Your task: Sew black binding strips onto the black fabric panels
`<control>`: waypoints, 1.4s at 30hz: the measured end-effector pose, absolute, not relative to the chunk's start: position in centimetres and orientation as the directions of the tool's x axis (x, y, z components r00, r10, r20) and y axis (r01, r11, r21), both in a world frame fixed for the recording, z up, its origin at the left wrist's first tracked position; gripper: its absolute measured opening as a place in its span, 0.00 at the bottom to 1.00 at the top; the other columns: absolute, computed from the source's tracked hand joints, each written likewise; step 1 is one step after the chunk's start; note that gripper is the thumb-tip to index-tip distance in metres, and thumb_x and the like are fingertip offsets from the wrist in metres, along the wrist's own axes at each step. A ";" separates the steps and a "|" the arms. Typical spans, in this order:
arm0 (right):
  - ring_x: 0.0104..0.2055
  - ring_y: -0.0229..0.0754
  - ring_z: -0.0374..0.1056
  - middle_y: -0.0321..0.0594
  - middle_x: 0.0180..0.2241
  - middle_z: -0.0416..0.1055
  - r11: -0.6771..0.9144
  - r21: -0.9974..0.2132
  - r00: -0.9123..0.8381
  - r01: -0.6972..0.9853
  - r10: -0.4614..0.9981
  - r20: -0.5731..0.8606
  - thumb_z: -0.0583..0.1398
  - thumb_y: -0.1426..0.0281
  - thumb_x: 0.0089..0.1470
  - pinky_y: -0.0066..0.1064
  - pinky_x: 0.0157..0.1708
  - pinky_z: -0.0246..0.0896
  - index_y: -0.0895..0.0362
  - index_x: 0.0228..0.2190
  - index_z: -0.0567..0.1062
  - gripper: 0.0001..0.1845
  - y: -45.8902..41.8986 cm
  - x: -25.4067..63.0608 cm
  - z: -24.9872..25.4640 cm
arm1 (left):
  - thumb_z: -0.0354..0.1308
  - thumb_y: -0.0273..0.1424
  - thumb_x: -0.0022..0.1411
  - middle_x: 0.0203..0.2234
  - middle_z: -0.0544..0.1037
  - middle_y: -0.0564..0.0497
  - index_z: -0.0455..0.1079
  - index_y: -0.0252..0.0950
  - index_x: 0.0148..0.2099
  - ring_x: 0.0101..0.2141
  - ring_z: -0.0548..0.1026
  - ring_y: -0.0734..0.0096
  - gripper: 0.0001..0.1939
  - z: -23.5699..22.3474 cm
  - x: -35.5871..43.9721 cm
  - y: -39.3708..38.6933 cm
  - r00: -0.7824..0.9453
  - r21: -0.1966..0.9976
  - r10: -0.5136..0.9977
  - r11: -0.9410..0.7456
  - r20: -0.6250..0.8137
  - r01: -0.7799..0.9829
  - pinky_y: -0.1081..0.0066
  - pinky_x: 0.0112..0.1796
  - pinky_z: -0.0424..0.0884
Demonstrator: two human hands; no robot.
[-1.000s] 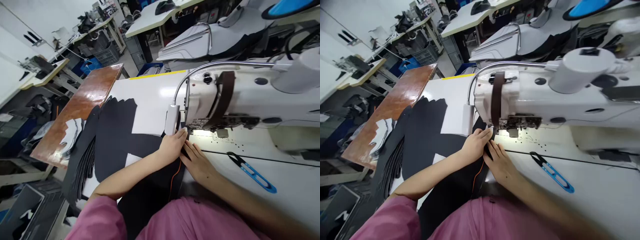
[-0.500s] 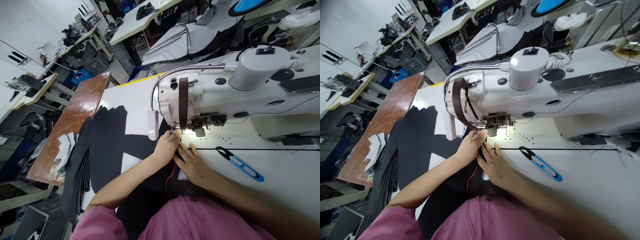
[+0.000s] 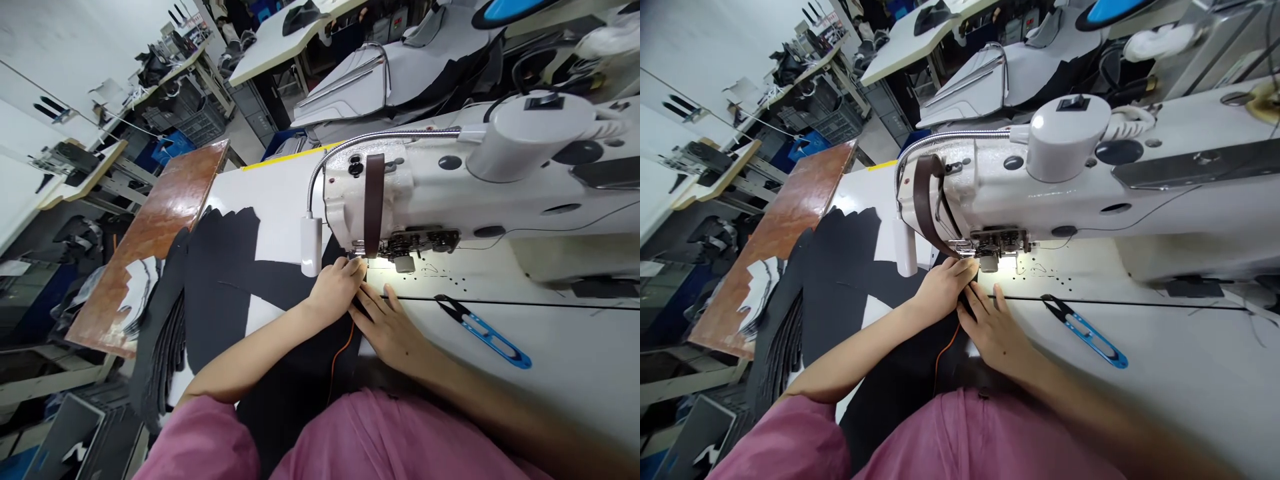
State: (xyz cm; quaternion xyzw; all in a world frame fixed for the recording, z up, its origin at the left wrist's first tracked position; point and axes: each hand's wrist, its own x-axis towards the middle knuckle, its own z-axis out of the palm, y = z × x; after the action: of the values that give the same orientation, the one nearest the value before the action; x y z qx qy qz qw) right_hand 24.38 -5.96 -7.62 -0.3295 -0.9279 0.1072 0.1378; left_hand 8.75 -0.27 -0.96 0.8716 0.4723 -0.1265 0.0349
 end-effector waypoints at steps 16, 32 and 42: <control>0.64 0.55 0.47 0.56 0.60 0.56 0.732 -0.245 -0.716 0.636 0.678 0.166 0.48 0.80 0.56 0.57 0.60 0.45 0.63 0.58 0.62 0.28 -5.2 24.4 -7.5 | 0.45 0.22 0.64 0.44 0.71 0.41 0.63 0.30 0.53 0.43 0.71 0.58 0.17 0.4 9.7 -0.1 0.450 -0.120 0.798 -0.533 -0.401 0.837 0.66 0.32 0.72; 0.51 0.52 0.65 0.53 0.42 0.72 0.830 -0.042 -0.753 0.556 0.525 0.397 0.52 0.79 0.54 0.45 0.59 0.55 0.69 0.43 0.74 0.17 -5.4 24.7 -6.5 | 0.49 0.23 0.61 0.34 0.77 0.38 0.57 0.21 0.60 0.35 0.78 0.55 0.25 0.6 10.2 0.5 0.440 -0.079 0.770 -0.530 -0.463 0.844 0.65 0.30 0.72; 0.55 0.56 0.62 0.56 0.50 0.68 0.733 -0.044 -0.688 0.678 0.655 0.313 0.52 0.77 0.56 0.53 0.57 0.55 0.64 0.51 0.70 0.21 -6.2 23.9 -6.3 | 0.47 0.26 0.63 0.32 0.77 0.39 0.65 0.23 0.52 0.32 0.77 0.57 0.17 0.6 10.6 0.4 0.489 -0.046 0.744 -0.568 -0.456 0.822 0.66 0.29 0.72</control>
State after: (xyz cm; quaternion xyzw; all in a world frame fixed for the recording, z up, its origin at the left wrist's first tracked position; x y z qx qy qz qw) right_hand 23.94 -6.18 -6.32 -0.3632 -0.9179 -0.0376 0.1554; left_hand 10.56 0.41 0.62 0.8582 0.4560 -0.2182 0.0893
